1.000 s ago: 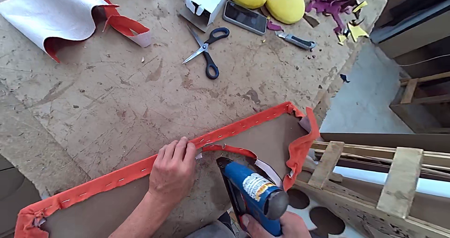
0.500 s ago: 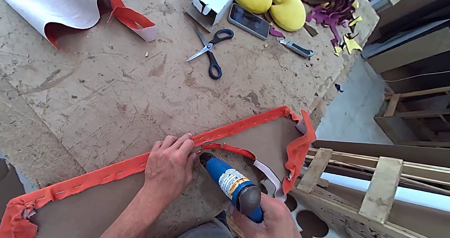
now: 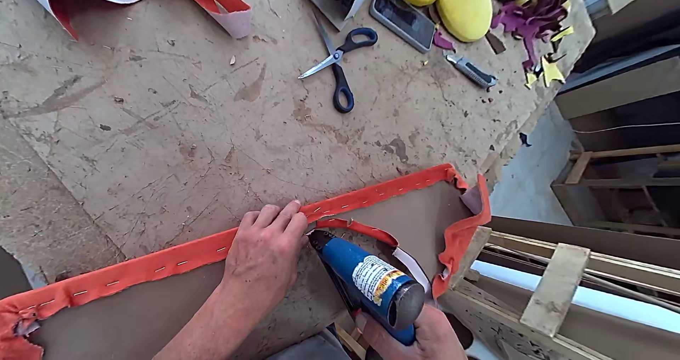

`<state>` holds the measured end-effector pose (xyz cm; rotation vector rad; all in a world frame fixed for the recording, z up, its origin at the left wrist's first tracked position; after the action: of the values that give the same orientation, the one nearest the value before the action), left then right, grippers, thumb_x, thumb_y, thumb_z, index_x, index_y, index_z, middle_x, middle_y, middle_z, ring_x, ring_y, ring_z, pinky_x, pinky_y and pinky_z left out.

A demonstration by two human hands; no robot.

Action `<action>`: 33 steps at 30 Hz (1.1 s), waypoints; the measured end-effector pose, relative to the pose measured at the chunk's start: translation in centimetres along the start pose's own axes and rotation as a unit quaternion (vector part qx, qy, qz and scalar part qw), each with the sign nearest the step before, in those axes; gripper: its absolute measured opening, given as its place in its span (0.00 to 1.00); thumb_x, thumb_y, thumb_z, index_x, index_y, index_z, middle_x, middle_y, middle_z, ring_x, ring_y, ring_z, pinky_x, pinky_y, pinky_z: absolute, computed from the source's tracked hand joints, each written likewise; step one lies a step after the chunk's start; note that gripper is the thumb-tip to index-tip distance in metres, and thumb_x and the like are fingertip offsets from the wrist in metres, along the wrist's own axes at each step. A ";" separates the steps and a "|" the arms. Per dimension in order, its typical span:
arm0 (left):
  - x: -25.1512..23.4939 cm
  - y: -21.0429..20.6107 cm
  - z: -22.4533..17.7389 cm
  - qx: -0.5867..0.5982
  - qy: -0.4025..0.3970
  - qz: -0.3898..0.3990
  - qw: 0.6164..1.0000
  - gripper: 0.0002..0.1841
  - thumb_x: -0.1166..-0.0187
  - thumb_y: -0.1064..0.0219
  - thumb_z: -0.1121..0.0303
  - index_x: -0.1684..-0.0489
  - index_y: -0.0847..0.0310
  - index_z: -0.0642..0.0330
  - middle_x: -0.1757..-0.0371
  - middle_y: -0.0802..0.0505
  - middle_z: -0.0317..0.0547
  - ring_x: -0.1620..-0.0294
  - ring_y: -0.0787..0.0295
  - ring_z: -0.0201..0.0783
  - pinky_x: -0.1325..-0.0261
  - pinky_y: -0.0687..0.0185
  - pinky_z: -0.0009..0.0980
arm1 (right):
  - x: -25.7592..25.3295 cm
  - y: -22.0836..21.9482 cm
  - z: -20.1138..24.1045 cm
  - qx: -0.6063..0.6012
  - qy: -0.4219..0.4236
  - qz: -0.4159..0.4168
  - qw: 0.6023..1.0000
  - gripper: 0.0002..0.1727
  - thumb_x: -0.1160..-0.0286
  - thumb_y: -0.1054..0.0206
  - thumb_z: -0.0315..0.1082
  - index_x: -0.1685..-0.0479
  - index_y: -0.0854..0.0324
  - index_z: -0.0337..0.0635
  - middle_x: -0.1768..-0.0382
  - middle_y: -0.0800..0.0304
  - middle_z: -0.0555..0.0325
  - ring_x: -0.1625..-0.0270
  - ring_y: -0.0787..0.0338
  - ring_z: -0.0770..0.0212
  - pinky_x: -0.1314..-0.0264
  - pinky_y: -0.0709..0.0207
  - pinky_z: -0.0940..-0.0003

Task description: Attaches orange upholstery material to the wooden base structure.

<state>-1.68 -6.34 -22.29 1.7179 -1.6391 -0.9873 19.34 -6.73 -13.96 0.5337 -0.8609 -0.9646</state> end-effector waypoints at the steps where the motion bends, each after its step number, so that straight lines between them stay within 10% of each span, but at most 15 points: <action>1: 0.0 0.0 0.0 -0.001 -0.002 0.000 1.000 0.12 0.19 0.35 0.58 0.51 0.10 0.52 0.32 0.09 0.40 0.39 0.11 0.44 0.45 0.16 0.44 | 0.0 0.0 0.0 -0.001 0.001 0.000 1.000 0.13 0.37 0.23 0.38 0.57 0.10 0.40 0.64 0.05 0.60 0.59 0.07 0.73 0.54 0.12 0.69; 12: 0.1 -0.1 -0.4 -0.037 0.009 -0.017 0.999 0.16 0.35 0.27 0.55 0.53 0.11 0.50 0.35 0.08 0.40 0.42 0.10 0.44 0.47 0.18 0.45 | -0.3 0.0 0.1 0.007 0.011 -0.001 1.000 0.13 0.36 0.23 0.39 0.57 0.10 0.42 0.64 0.05 0.61 0.59 0.07 0.74 0.55 0.12 0.71; 33: 0.0 0.1 -0.4 -0.050 0.014 -0.035 0.998 0.19 0.32 0.29 0.52 0.50 0.09 0.54 0.36 0.06 0.43 0.44 0.08 0.45 0.48 0.15 0.43 | 0.2 1.4 0.8 0.011 -0.055 -0.004 0.998 0.16 0.37 0.23 0.41 0.57 0.12 0.40 0.68 0.07 0.62 0.65 0.08 0.71 0.61 0.12 0.64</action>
<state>-1.43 -6.43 -21.97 1.7244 -1.4948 -1.0562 19.39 -6.22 -12.37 0.5062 -0.9698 -1.0011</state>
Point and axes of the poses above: each hand's wrist, its own x-axis away from the middle knuckle, its own y-axis out of the back of the hand, z = x × y, the point moved 5 cm from there along -x, towards the middle knuckle
